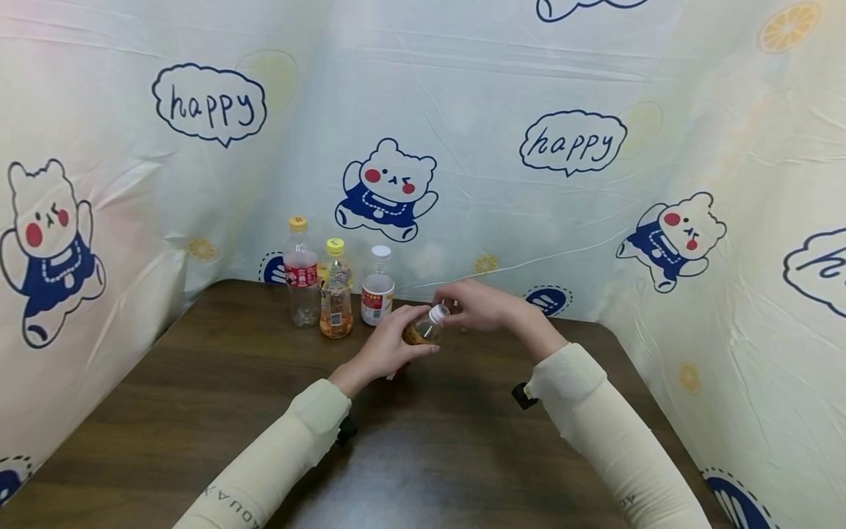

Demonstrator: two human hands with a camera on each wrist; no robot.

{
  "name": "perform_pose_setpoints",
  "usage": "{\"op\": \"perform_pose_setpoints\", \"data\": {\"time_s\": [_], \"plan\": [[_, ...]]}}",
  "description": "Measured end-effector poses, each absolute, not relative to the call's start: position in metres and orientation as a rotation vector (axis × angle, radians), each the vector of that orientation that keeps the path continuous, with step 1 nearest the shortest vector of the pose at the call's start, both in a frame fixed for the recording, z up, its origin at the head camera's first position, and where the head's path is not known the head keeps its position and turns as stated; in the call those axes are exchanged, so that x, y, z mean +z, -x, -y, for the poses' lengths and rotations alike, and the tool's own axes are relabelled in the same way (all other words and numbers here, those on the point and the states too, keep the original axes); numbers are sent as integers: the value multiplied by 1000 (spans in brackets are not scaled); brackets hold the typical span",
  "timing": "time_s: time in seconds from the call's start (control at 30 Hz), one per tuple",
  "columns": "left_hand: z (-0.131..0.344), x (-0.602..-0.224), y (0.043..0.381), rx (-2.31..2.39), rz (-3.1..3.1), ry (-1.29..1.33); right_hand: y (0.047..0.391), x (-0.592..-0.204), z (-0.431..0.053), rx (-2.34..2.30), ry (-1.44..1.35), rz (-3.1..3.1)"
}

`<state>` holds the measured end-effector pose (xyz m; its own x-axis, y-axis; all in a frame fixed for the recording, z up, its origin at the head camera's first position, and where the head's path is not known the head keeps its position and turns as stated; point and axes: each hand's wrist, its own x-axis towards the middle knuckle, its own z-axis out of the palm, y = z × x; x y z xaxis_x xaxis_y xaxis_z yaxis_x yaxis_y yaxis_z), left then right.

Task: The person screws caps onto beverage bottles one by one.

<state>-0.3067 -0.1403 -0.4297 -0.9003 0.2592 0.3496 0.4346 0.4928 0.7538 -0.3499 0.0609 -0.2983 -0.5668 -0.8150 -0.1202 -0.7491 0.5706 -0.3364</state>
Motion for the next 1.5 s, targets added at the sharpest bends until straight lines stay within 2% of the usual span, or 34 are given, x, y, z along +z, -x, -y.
{"op": "perform_pose_setpoints", "data": {"time_s": [0.47, 0.73, 1.07, 1.27, 1.5], "plan": [[141, -430, 305, -1332, 2534, 595, 347, -302, -56, -147, 1122, -2753], [142, -428, 306, -1349, 2538, 588, 348, -298, -57, -318, 1306, -2590], [152, -428, 294, -1334, 2429, 572, 340, -309, -53, -327, 1315, -2664], [174, -412, 280, -1295, 2353, 428, 333, -310, -63, -506, 1368, -2640], [222, -408, 265, -1254, 2291, 151, 328, -318, -87, -542, 1357, -2666]]}}
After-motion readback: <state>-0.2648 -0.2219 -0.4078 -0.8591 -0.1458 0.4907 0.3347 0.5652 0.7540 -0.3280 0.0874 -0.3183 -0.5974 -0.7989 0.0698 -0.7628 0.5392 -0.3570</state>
